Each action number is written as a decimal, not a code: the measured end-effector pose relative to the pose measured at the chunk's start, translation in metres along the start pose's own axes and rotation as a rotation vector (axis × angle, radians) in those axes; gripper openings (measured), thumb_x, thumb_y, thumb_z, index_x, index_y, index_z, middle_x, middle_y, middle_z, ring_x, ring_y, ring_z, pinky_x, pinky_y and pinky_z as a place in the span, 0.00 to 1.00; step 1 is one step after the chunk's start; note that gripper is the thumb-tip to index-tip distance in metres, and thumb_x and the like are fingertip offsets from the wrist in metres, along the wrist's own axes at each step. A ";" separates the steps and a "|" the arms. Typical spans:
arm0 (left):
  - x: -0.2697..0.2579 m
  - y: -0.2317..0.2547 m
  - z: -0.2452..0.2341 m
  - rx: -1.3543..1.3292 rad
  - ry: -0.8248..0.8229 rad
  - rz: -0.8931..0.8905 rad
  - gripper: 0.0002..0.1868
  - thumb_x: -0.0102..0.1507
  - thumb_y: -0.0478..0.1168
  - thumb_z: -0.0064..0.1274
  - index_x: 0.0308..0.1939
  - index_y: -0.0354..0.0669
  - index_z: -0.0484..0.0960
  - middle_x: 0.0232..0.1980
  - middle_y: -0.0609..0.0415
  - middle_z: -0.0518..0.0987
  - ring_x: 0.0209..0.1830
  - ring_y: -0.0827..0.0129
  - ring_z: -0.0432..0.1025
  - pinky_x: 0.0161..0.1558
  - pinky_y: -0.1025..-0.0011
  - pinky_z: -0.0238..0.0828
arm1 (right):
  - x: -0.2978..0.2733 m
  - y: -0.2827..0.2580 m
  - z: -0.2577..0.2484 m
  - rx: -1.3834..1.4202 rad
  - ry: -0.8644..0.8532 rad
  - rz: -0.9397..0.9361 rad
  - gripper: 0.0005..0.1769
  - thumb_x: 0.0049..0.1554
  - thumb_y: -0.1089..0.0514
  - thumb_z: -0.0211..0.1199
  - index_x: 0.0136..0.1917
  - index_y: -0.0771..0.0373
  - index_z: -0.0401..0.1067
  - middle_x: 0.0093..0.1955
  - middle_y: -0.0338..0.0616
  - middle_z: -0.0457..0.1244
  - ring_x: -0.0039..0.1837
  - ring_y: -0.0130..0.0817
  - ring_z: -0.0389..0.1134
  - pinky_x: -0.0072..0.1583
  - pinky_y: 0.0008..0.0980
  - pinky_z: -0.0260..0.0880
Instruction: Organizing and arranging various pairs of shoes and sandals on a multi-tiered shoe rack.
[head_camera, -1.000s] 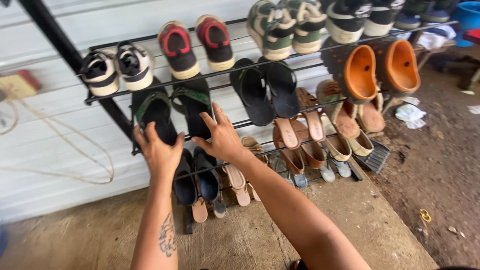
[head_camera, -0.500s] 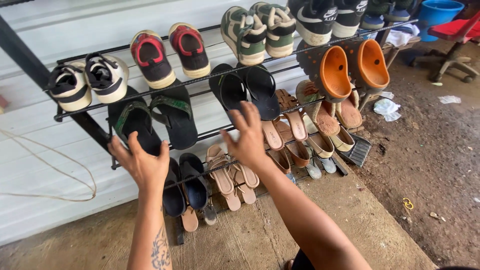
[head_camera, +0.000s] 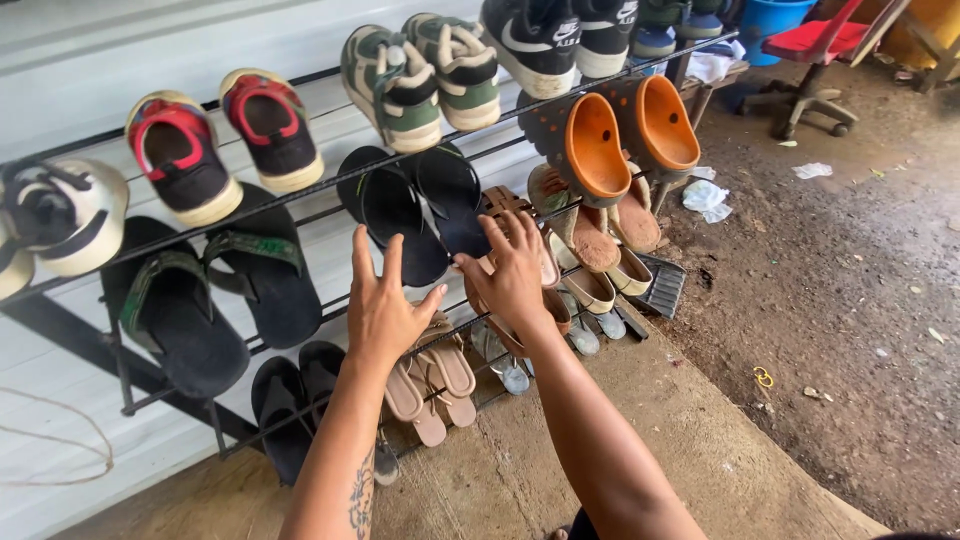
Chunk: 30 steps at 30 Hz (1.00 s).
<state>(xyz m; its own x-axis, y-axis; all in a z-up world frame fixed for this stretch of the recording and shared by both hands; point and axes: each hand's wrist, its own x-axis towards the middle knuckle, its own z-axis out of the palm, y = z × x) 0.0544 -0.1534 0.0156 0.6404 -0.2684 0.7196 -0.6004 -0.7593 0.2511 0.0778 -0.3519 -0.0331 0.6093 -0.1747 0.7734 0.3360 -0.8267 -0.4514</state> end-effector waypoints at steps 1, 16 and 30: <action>0.004 -0.002 0.004 -0.002 -0.002 0.007 0.45 0.53 0.51 0.71 0.67 0.31 0.70 0.75 0.21 0.51 0.68 0.27 0.64 0.62 0.48 0.71 | 0.002 0.003 0.002 -0.002 0.006 0.004 0.40 0.56 0.36 0.68 0.72 0.62 0.67 0.74 0.70 0.56 0.78 0.70 0.47 0.72 0.66 0.50; 0.010 -0.024 0.037 0.048 -0.044 -0.168 0.53 0.50 0.61 0.71 0.68 0.28 0.69 0.73 0.16 0.57 0.57 0.29 0.74 0.45 0.52 0.81 | 0.008 0.040 0.010 0.018 -0.152 -0.094 0.38 0.55 0.32 0.66 0.69 0.59 0.71 0.67 0.59 0.64 0.76 0.54 0.58 0.75 0.75 0.32; 0.013 -0.024 0.030 -0.017 0.015 -0.150 0.54 0.46 0.58 0.74 0.66 0.26 0.71 0.73 0.22 0.62 0.59 0.35 0.74 0.52 0.53 0.78 | -0.001 0.031 0.017 0.056 -0.129 -0.064 0.36 0.58 0.34 0.65 0.71 0.57 0.70 0.73 0.59 0.60 0.80 0.54 0.53 0.79 0.71 0.28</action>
<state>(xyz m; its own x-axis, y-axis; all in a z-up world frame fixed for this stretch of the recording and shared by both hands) 0.0917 -0.1570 -0.0006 0.7162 -0.1440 0.6829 -0.5069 -0.7799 0.3672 0.0999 -0.3679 -0.0552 0.6713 -0.0495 0.7395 0.4148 -0.8019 -0.4301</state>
